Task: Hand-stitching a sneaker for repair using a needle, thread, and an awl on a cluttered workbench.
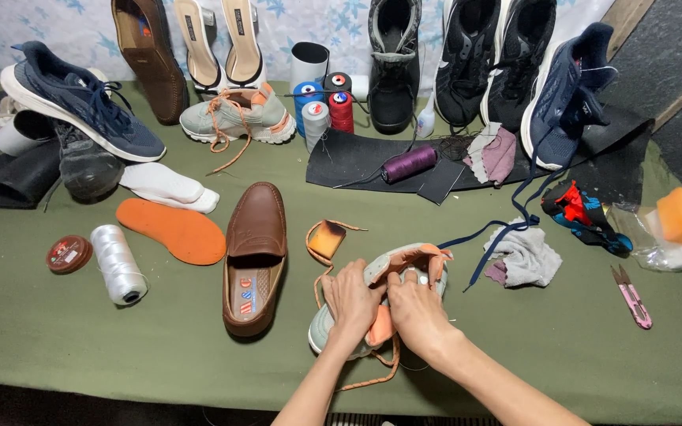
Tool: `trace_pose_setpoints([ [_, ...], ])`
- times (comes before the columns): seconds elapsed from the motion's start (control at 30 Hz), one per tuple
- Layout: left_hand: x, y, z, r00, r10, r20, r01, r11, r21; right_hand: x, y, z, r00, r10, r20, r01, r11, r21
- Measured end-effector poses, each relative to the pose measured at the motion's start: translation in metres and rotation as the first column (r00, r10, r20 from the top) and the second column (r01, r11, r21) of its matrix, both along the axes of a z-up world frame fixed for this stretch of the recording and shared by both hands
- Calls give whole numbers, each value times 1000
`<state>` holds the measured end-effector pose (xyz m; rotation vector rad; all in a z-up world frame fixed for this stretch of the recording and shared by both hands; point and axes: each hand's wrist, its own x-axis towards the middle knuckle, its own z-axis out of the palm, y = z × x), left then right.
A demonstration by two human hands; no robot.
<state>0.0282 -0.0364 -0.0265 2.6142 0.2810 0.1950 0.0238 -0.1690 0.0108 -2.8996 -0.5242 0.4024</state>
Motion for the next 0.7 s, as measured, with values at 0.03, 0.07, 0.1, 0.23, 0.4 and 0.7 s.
trace_pose_setpoints([
  [0.03,-3,-3,-1,1000,0,-2,0,1000,-1,-2,-2,0,1000,0,-2,0,1000,-1],
  [0.07,-5,-6,-2,999,-5,43,5,1000,14,-3,-4,0,1000,9,25,-9,1000,-8],
  [0.1,-6,-8,-3,996,-11,87,8,1000,29,-4,-6,0,998,19,52,-18,1000,-16],
  [0.23,-11,-16,-2,997,-24,76,22,999,32,-9,-15,-17,995,27,98,-24,999,-28],
  [0.4,-13,-26,-2,993,-50,102,47,998,30,-15,-22,-20,999,-16,43,20,995,-100],
  [0.7,-15,-31,-1,993,-67,96,64,997,34,-20,-30,-5,997,-70,-21,69,997,-43],
])
